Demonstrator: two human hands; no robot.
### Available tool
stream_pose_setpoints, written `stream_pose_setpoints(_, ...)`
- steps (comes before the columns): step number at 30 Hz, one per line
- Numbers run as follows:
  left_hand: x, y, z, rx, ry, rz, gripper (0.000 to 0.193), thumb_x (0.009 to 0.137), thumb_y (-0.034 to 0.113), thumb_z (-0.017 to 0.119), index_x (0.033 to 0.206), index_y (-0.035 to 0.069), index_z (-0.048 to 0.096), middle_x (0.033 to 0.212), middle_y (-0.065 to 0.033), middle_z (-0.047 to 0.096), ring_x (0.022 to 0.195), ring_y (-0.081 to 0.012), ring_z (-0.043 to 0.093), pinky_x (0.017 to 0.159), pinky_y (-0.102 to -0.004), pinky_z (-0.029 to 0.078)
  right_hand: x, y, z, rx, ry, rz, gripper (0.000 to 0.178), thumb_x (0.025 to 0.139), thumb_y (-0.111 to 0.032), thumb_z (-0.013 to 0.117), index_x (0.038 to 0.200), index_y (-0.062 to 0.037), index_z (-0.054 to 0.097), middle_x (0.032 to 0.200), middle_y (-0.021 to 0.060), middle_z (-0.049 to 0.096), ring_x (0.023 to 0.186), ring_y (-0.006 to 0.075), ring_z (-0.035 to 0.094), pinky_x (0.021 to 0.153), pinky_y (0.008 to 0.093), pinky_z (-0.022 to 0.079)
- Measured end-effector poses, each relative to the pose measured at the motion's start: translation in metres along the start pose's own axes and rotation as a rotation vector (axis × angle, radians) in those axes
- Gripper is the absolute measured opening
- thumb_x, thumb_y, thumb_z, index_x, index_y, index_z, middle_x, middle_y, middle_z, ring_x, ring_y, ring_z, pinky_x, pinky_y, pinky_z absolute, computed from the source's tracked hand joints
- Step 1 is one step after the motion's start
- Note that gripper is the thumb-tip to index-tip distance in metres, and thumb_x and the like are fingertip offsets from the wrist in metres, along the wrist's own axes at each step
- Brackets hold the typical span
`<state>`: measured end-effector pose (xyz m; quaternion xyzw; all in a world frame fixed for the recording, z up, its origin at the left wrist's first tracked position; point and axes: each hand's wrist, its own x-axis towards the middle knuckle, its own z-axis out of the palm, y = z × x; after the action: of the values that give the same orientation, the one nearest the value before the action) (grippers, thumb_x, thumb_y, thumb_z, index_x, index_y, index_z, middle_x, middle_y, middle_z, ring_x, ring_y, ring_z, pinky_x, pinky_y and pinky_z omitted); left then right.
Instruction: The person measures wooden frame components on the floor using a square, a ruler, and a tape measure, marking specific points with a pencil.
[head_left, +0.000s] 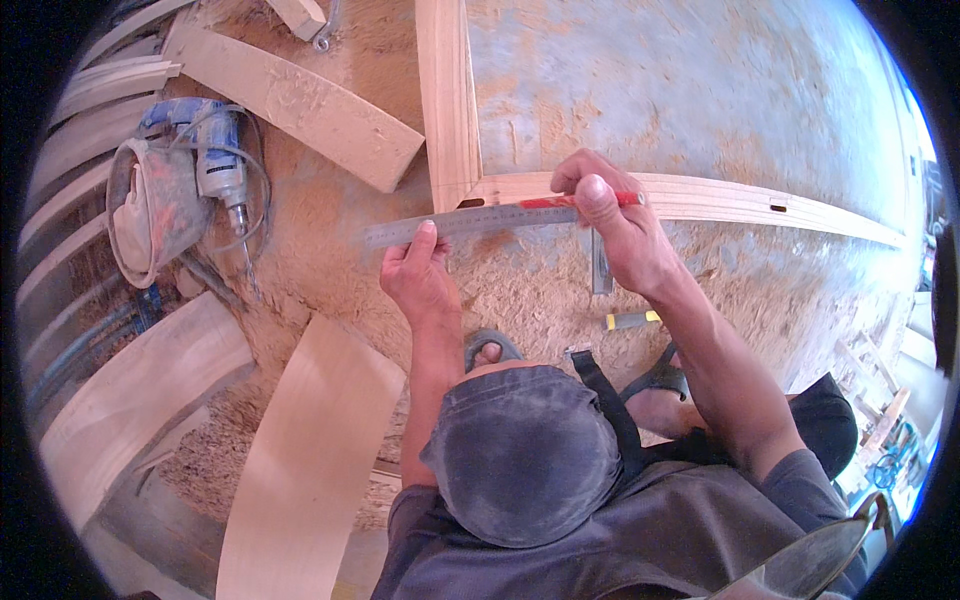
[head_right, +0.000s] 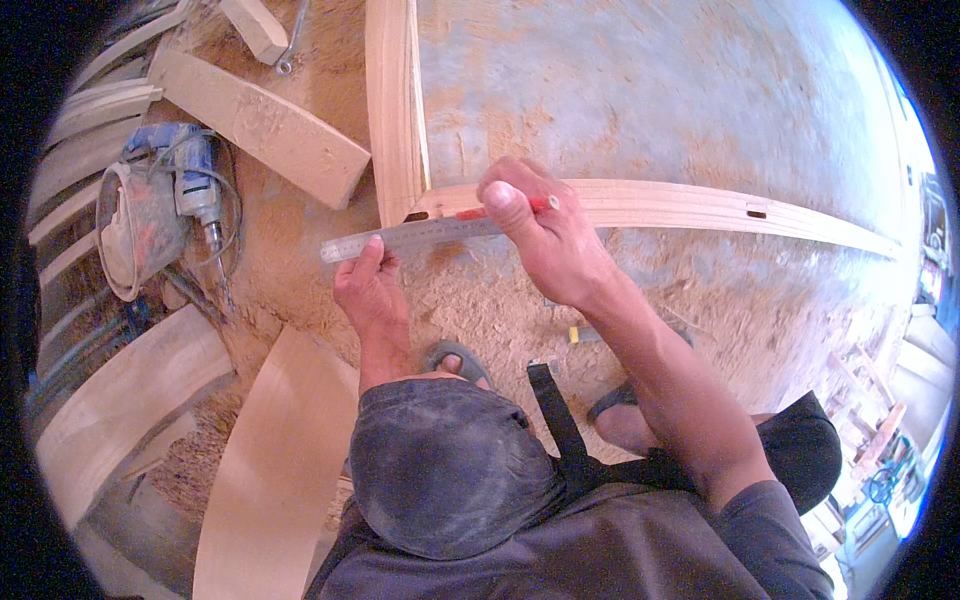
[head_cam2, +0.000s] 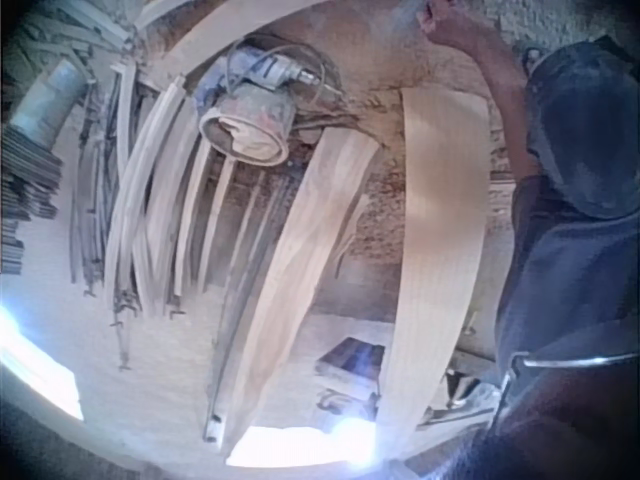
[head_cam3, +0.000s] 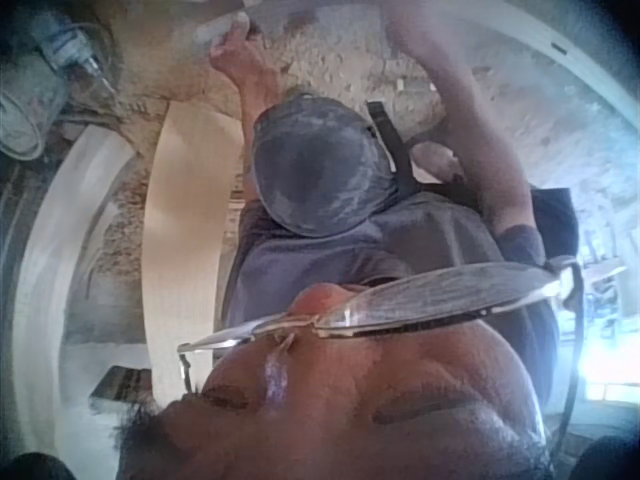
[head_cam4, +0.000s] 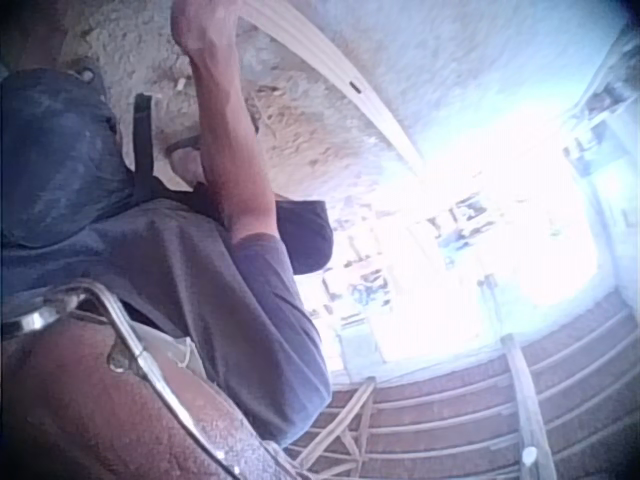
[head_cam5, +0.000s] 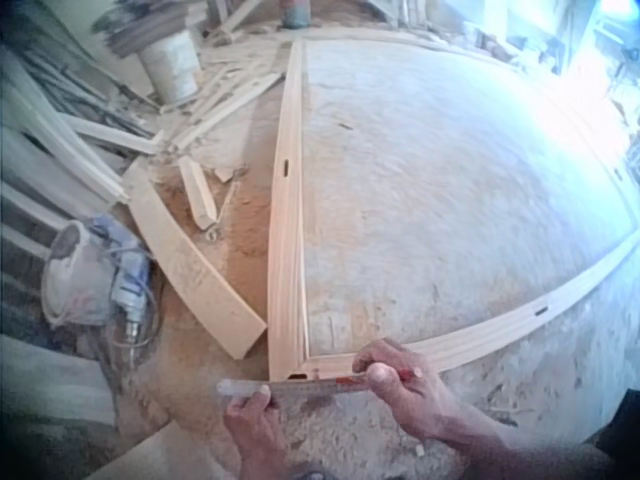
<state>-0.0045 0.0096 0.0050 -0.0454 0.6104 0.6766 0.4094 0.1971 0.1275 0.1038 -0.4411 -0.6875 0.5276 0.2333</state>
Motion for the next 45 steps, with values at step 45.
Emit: stream_pose_setpoints(45, 0.003, -0.006, -0.001, 0.028, 0.011, 0.034, 0.007, 0.089, 0.003, 0.070, 0.094, 0.000, 0.065, 0.088, -0.0076, 0.068, 0.075, -0.0173, 0.063, 0.069, -0.0319, 0.050, 0.030, 0.010, 0.012, 0.195, -0.229, 0.045, 0.017, 0.088, -0.011, 0.069, 0.101, -0.0014, 0.074, 0.085, 0.0079, 0.070, 0.082, 0.0158, 0.063, 0.076, 0.0322, 0.052)
